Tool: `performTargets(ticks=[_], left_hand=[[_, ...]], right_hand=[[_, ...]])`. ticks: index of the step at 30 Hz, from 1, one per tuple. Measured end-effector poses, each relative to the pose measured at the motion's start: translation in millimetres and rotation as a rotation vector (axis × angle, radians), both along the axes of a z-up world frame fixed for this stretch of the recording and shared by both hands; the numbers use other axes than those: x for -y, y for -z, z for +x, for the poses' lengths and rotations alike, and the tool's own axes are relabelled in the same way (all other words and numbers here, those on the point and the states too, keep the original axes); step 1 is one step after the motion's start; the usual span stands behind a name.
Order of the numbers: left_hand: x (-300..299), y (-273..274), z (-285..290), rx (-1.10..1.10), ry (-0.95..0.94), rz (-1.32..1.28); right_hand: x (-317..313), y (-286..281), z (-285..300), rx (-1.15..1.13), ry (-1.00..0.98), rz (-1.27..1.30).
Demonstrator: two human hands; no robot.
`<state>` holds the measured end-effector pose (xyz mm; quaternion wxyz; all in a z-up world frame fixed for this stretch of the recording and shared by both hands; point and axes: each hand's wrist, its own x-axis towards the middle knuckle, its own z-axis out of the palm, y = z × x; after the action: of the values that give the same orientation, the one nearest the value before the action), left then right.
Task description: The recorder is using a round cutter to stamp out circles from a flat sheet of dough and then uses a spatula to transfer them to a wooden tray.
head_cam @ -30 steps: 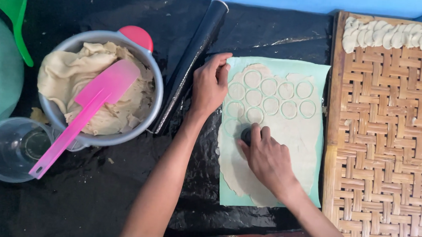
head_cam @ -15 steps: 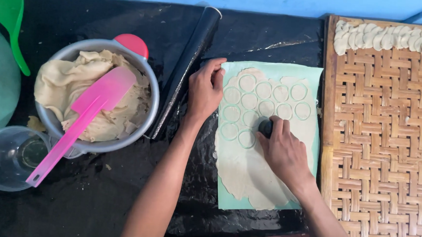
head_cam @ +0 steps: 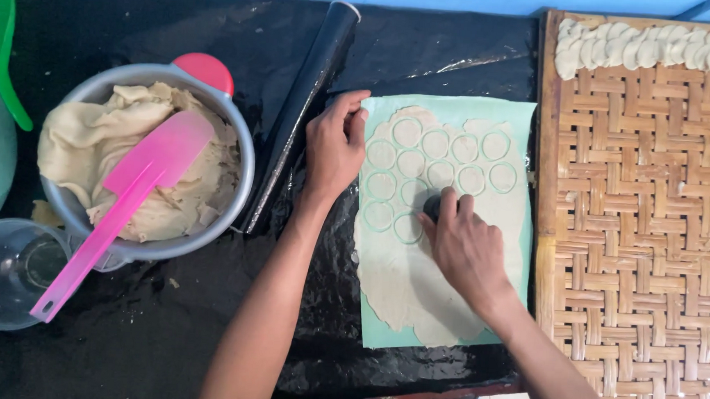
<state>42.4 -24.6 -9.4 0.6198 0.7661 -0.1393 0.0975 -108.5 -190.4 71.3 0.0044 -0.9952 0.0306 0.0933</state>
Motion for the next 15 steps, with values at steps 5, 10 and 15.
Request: performTargets(ticks=[5,10,15], left_hand=[[0.1,3.6,-0.3,0.006,-0.006,-0.017],[0.9,8.6,1.0,0.014,-0.003,-0.022],[1.6,6.4,0.8,-0.021,-0.003,-0.022]], right_hand=[[20.4,-2.5,-4.6,-0.020,0.005,0.191],[35.1,-12.4,-14.8,0.094,0.189,0.229],[37.8,-6.2,-15.8,0.118,0.129,0.229]])
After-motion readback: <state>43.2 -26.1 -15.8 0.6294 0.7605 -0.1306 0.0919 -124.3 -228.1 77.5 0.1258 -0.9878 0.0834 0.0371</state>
